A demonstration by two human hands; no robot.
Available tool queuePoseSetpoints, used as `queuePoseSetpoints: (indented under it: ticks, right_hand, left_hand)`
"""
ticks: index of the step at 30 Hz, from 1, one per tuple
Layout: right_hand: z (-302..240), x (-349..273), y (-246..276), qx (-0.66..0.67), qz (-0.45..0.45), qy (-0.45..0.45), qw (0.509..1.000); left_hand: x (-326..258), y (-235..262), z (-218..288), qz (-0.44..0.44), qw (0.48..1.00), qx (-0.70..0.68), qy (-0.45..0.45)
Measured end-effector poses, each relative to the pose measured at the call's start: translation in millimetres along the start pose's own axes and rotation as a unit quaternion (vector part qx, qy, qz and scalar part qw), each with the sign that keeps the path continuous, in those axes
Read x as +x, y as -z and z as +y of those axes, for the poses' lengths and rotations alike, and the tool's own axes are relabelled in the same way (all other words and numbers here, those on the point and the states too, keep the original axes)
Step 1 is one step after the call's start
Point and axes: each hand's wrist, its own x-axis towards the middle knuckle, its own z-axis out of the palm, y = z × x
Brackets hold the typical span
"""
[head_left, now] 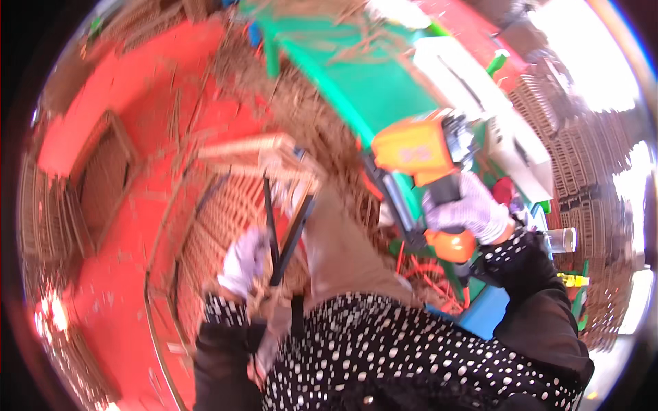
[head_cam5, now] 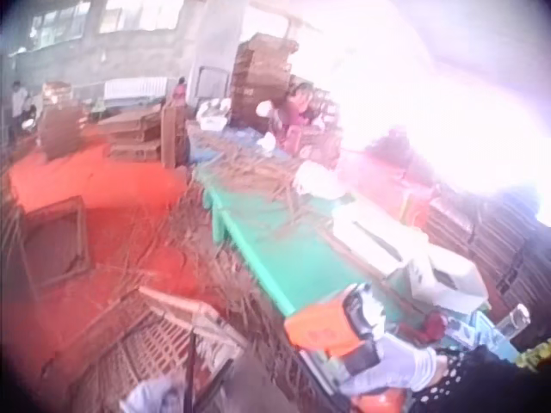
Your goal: Assembling and weaving a rattan furniture component using a nail gun and pliers.
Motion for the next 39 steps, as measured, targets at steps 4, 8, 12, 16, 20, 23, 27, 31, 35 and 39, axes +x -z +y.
queuePoseSetpoints:
  ticks: [4,8,12,16,20,23,27,31,35,39]
  right_hand:
    - [4.0,7.7,-13.0,-0.010,-0.014,-0.016,1.000]
    - [-0.7,21.6,-29.8,-0.047,-0.026,-0.025,0.998]
    - [-12.1,29.6,-45.4,-0.044,-0.050,-0.092,0.993]
    - [-5.0,35.3,-48.4,-0.039,-0.076,-0.078,0.993]
    - [-0.6,43.4,-48.9,-0.086,-0.120,-0.097,0.984]
    - [7.8,50.5,-50.2,-0.098,-0.140,-0.046,0.984]
    - [-2.8,59.5,-59.7,-0.118,-0.158,-0.061,0.978]
    - [-6.5,70.3,-62.8,-0.210,-0.153,-0.060,0.964]
    - [-16.8,80.1,-67.9,-0.253,-0.182,-0.053,0.949]
    - [-20.8,85.7,-70.0,-0.270,-0.182,-0.061,0.943]
  left_hand:
    - [12.5,8.5,11.6,-0.016,0.995,-0.101,0.017]
    - [19.4,4.8,5.1,-0.059,0.996,0.063,-0.017]
    - [13.4,-3.0,13.4,-0.069,0.986,0.151,-0.023]
    - [16.2,-15.3,-7.0,-0.048,0.919,0.329,-0.209]
    - [10.4,-24.9,-4.6,-0.031,0.920,0.353,-0.168]
    - [5.1,-35.5,-2.8,0.030,0.902,0.386,-0.189]
    - [0.4,-40.8,-15.0,0.097,0.900,0.353,-0.237]
    - [-1.0,-38.9,-15.6,0.076,0.913,0.335,-0.218]
    - [-2.5,-38.6,-16.3,0.067,0.915,0.327,-0.224]
    - [-1.4,-40.7,-17.4,0.089,0.900,0.350,-0.245]
